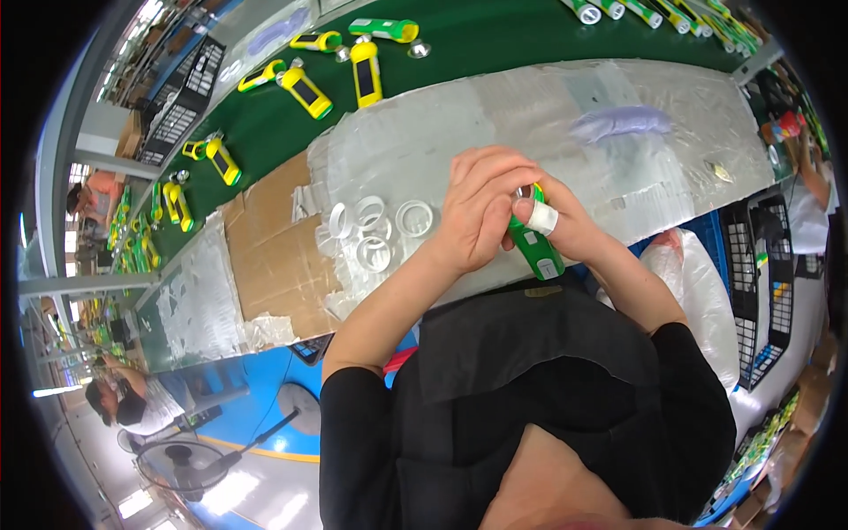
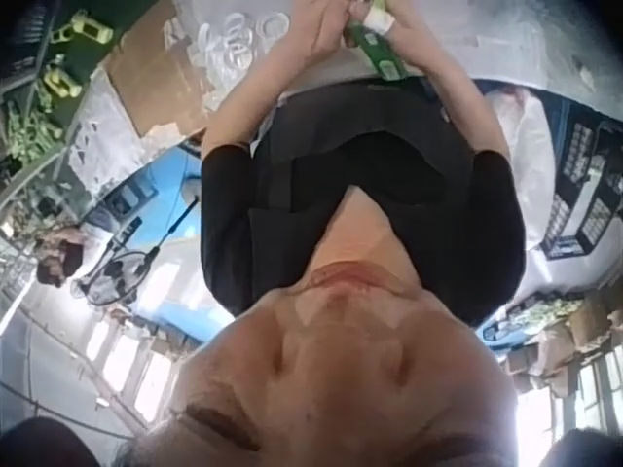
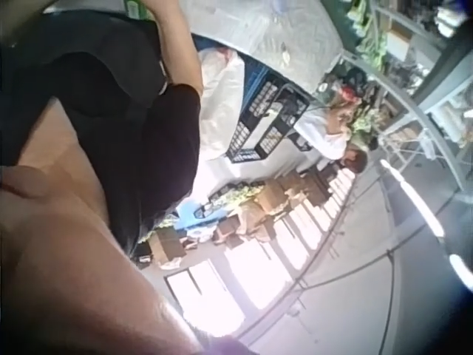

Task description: Assembling flashlights by fitting plastic rings onto the flashlight bodies at a factory workstation.

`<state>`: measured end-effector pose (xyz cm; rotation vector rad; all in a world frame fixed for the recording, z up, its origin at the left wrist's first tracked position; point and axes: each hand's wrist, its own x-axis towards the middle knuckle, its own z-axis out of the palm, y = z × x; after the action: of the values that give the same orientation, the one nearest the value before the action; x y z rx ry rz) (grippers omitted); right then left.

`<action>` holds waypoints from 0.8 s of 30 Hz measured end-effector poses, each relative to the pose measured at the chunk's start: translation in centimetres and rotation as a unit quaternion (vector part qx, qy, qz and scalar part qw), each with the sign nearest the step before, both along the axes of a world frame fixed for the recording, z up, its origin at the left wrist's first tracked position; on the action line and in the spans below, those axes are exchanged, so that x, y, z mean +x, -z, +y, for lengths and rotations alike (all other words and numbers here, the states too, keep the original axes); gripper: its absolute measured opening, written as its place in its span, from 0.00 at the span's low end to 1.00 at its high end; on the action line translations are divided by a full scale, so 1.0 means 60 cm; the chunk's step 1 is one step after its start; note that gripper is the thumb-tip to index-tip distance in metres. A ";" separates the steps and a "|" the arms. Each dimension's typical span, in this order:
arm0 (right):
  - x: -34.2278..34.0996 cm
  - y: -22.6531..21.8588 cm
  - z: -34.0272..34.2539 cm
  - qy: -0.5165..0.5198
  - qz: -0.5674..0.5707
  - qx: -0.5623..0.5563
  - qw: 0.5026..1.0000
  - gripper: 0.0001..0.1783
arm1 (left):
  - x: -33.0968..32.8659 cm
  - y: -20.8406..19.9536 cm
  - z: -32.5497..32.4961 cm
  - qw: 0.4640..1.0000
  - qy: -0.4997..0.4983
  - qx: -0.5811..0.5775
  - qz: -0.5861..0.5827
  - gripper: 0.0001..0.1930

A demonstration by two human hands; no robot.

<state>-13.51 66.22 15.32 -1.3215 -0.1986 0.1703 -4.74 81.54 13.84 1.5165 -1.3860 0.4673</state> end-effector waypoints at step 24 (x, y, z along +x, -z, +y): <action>0.102 0.024 -0.010 0.095 -0.201 -0.031 0.974 0.26 | 0.033 -0.087 0.053 0.903 0.070 -0.138 0.402 0.22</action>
<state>-7.38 65.61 13.88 -1.4196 -0.4096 -0.2595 -2.74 84.70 19.07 1.1552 -0.7238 -0.0709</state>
